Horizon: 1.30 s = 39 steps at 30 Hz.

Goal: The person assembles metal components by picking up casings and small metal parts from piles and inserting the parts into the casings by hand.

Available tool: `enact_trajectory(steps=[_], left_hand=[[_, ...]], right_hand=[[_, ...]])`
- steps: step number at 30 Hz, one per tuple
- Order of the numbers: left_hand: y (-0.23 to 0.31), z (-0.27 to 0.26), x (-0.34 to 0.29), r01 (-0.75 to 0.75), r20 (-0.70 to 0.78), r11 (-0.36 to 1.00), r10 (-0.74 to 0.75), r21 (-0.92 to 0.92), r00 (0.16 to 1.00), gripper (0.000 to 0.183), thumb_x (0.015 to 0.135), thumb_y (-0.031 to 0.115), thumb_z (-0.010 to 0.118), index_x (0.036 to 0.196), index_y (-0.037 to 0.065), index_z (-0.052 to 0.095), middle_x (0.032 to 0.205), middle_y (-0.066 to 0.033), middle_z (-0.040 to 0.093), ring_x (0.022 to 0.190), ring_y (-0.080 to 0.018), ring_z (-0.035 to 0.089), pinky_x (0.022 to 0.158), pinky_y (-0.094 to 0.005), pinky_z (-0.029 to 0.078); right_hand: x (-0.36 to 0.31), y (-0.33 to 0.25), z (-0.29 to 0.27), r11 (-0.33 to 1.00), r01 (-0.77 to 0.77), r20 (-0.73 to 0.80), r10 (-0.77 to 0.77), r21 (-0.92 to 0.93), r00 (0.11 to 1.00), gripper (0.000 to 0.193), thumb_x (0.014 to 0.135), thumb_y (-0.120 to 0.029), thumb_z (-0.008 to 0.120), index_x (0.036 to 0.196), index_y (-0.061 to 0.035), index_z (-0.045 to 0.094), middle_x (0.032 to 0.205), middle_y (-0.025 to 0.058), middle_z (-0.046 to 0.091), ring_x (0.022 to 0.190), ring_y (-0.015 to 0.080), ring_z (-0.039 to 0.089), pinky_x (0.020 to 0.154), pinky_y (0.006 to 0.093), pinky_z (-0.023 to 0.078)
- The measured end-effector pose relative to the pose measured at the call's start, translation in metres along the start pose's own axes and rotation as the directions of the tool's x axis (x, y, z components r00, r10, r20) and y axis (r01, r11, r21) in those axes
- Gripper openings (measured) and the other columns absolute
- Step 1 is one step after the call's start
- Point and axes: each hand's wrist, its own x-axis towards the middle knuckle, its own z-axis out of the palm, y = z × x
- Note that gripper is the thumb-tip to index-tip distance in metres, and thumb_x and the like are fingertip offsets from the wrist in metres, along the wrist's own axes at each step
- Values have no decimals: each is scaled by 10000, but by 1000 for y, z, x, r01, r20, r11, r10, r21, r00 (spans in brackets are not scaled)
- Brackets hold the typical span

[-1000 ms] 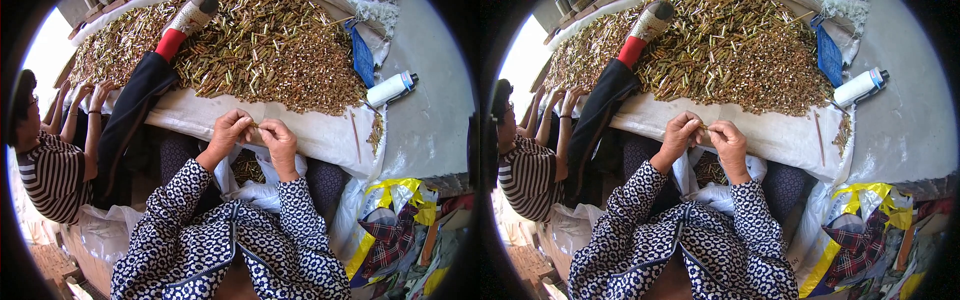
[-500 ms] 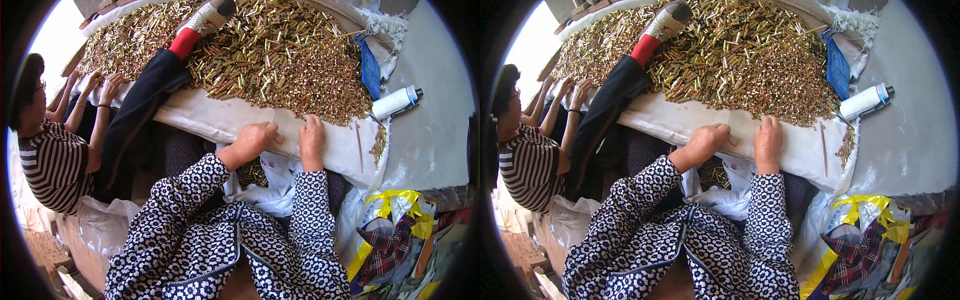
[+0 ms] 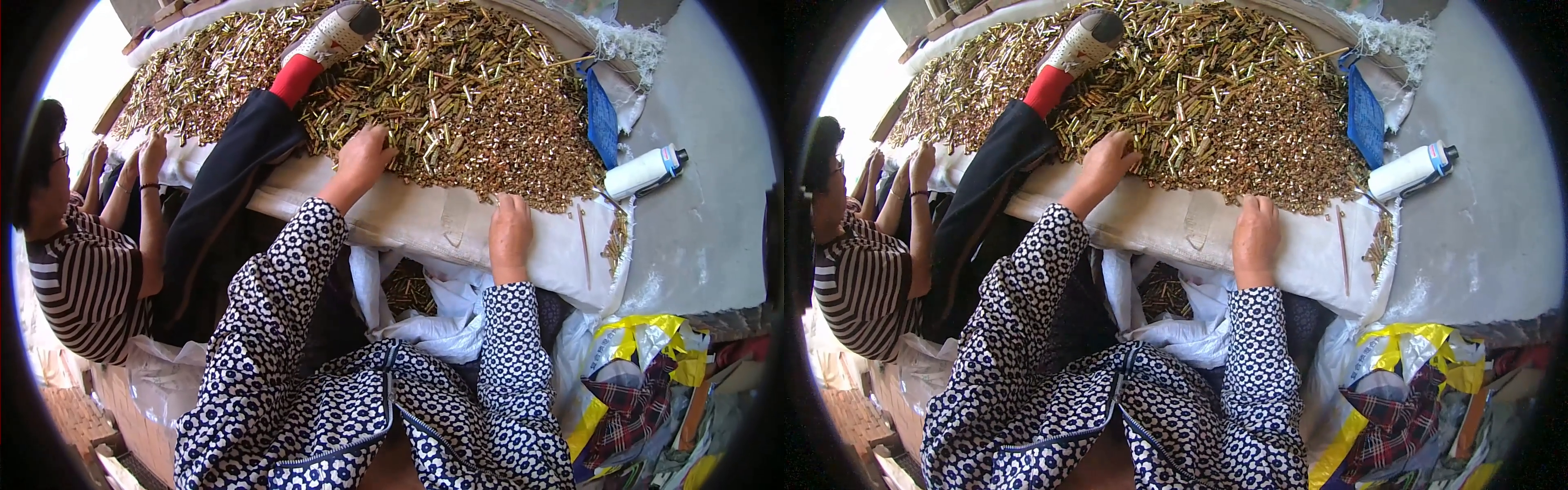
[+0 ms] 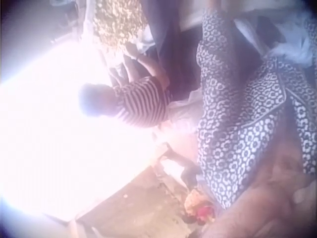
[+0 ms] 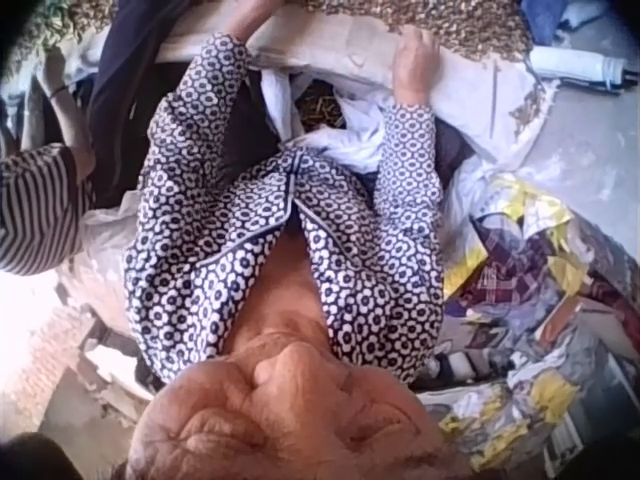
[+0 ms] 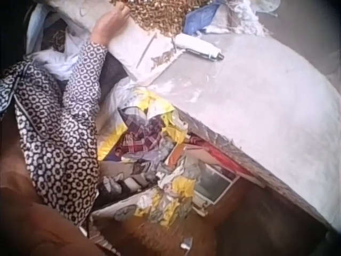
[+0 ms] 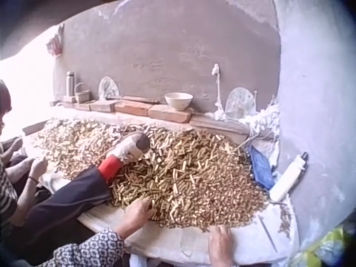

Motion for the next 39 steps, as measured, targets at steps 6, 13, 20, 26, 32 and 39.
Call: enact_trajectory(steps=[6,13,20,26,32,39], left_hand=[[9,7,-8,-113,-20,993,113,-30,993,221,690,118,644,834,30,501,871,-132,527,794,-347,536,672,-413,438],[13,11,-39,-143,-40,869,140,-473,989,162,733,55,596,878,1,546,803,-146,569,709,-285,565,626,-383,444],[27,2,-64,414,384,280,-159,-866,910,101,852,144,558,902,57,558,664,6,571,527,-45,491,463,-167,374],[36,-1,-82,491,473,151,-144,-858,870,122,853,169,555,871,49,549,658,-17,581,490,-51,473,429,-170,354],[42,-2,-87,470,456,124,-127,-874,881,126,857,168,549,856,42,544,639,-29,581,488,-59,467,438,-171,360],[46,-3,-89,434,430,131,-61,-891,901,121,862,159,544,869,39,542,656,-28,585,520,-58,497,440,-162,369]], right_hand=[[-1,4,1,997,81,9,-80,-16,997,138,738,-37,532,855,-64,600,859,77,566,841,246,531,729,343,449],[1,-9,-8,985,163,15,-162,-62,987,131,744,-51,546,859,-55,608,842,74,583,812,239,543,714,331,452],[-13,-45,0,641,-225,246,59,734,968,112,746,-8,580,855,-35,588,783,30,592,652,136,555,568,260,451],[-24,-71,0,178,-438,434,60,881,899,85,789,-34,601,873,-30,587,764,-29,573,669,34,502,599,191,429],[-29,-72,0,143,-448,442,72,883,894,83,783,-21,604,864,-24,584,764,-28,567,671,38,493,630,187,422],[-30,-73,-4,316,-285,272,85,905,959,71,766,-12,612,834,-15,592,763,-8,557,695,56,493,633,189,412]])
